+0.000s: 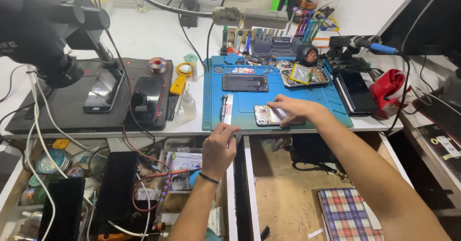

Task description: Assembling internal components of a mobile phone, including the battery and motherboard, on a repair bench.

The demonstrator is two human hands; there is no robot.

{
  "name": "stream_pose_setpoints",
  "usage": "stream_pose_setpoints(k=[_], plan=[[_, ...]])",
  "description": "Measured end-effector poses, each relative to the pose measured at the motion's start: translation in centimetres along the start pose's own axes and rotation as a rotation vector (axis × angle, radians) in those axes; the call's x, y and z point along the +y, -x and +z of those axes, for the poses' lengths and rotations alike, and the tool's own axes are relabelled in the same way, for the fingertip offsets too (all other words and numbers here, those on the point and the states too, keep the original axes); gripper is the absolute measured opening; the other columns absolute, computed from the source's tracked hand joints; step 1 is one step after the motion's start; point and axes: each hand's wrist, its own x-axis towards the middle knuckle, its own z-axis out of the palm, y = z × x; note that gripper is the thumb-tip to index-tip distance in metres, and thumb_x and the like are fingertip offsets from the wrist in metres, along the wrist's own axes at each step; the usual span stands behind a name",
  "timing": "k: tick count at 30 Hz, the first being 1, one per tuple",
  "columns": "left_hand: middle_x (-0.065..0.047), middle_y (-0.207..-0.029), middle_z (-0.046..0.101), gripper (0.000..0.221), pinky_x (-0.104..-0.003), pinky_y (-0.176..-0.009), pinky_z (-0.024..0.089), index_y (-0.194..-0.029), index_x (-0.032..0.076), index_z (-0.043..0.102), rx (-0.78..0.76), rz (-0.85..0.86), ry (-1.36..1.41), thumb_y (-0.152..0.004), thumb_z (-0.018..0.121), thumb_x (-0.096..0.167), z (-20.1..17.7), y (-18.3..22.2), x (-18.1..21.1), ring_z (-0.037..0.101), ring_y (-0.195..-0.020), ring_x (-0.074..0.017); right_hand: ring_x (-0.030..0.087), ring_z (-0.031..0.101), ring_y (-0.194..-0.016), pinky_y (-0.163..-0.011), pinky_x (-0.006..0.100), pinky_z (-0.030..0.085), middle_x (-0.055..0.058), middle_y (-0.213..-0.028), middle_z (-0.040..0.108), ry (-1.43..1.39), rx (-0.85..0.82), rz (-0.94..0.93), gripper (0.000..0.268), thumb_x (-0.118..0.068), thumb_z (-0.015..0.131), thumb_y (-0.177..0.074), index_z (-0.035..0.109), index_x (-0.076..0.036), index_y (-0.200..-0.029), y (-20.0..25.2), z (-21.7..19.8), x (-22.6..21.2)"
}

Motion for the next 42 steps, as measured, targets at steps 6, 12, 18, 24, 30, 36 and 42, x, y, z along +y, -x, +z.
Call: stream_pose_setpoints(k=[6,12,18,24,30,36,42], plan=[[-0.001,-0.085,0.064,0.033,-0.028,-0.060,0.059,-0.103,0.015,0.074,0.009,-0.024,-0.033,-0.089,0.055,-0.009,0.1,-0.3,0.0,0.067,-0.067,-0.0172,0.041,0.045,-0.147,-0.123,0.058,0.038,0.021,-0.159,0.046,-0.131,0.197,-0.077,0.112,-0.015,0.087,-0.076,0.021,-0.015,-0.167,2.2,1.3,1.2],[-0.004,-0.089,0.065,0.033,-0.030,-0.063,0.059,-0.108,0.012,0.072,0.065,-0.048,-0.077,-0.091,0.053,-0.007,1.0,-1.4,0.2,0.068,-0.072,-0.0200,0.016,0.063,-0.126,-0.111,0.037,0.050,-0.004,-0.122,0.068,-0.144,1.025,-0.238,0.046,-0.019,0.063,-0.081,0.065,-0.027,-0.126,-3.1,9.3,4.9],[-0.013,-0.105,0.069,0.032,-0.052,-0.077,0.061,-0.128,0.014,0.064,-0.123,-0.157,-0.454,-0.106,0.048,0.029,2.9,-7.2,-0.6,0.073,-0.092,-0.0385,0.015,0.057,-0.056,-0.056,0.026,0.050,-0.009,-0.060,0.047,0.066,1.361,-0.189,0.020,-0.010,0.067,-0.079,0.057,-0.022,-0.066,-3.2,12.9,3.7],[-0.006,-0.093,0.075,0.029,-0.051,-0.072,0.062,-0.113,0.020,0.072,-0.359,-0.327,-0.743,-0.093,0.064,0.039,7.4,-12.5,-9.0,0.076,-0.086,-0.0370,0.014,0.051,-0.052,-0.050,0.024,0.045,-0.008,-0.057,0.040,0.122,1.412,-0.196,0.027,-0.013,0.066,-0.077,0.050,-0.024,-0.059,-3.0,12.4,3.9],[-0.019,-0.084,0.073,0.023,-0.054,-0.069,0.062,-0.097,0.005,0.073,-0.490,-0.412,-0.692,-0.090,0.065,0.026,7.0,-15.4,-8.3,0.075,-0.086,-0.0431,0.019,0.058,-0.053,-0.053,0.025,0.050,-0.001,-0.057,0.045,0.140,1.473,-0.292,0.027,-0.004,0.069,-0.079,0.055,-0.017,-0.059,-2.4,11.4,3.5],[-0.034,-0.096,0.070,0.022,-0.065,-0.077,0.055,-0.117,0.000,0.042,-0.351,-0.099,-0.353,-0.103,0.047,0.015,4.2,-15.3,3.6,0.070,-0.089,-0.0537,0.017,0.060,-0.054,-0.054,0.025,0.052,-0.001,-0.057,0.049,0.154,1.443,-0.285,0.026,-0.003,0.074,-0.079,0.059,-0.015,-0.061,-2.3,11.5,3.3],[-0.029,-0.103,0.070,0.054,-0.052,-0.077,0.063,-0.154,0.001,0.026,-0.001,0.225,0.180,-0.106,0.051,0.004,7.7,-11.2,5.1,0.073,-0.089,-0.0402,0.020,0.063,-0.059,-0.058,0.026,0.054,0.001,-0.062,0.056,0.146,1.365,-0.260,0.017,-0.002,0.073,-0.086,0.070,-0.016,-0.076,-1.5,11.2,2.8]])
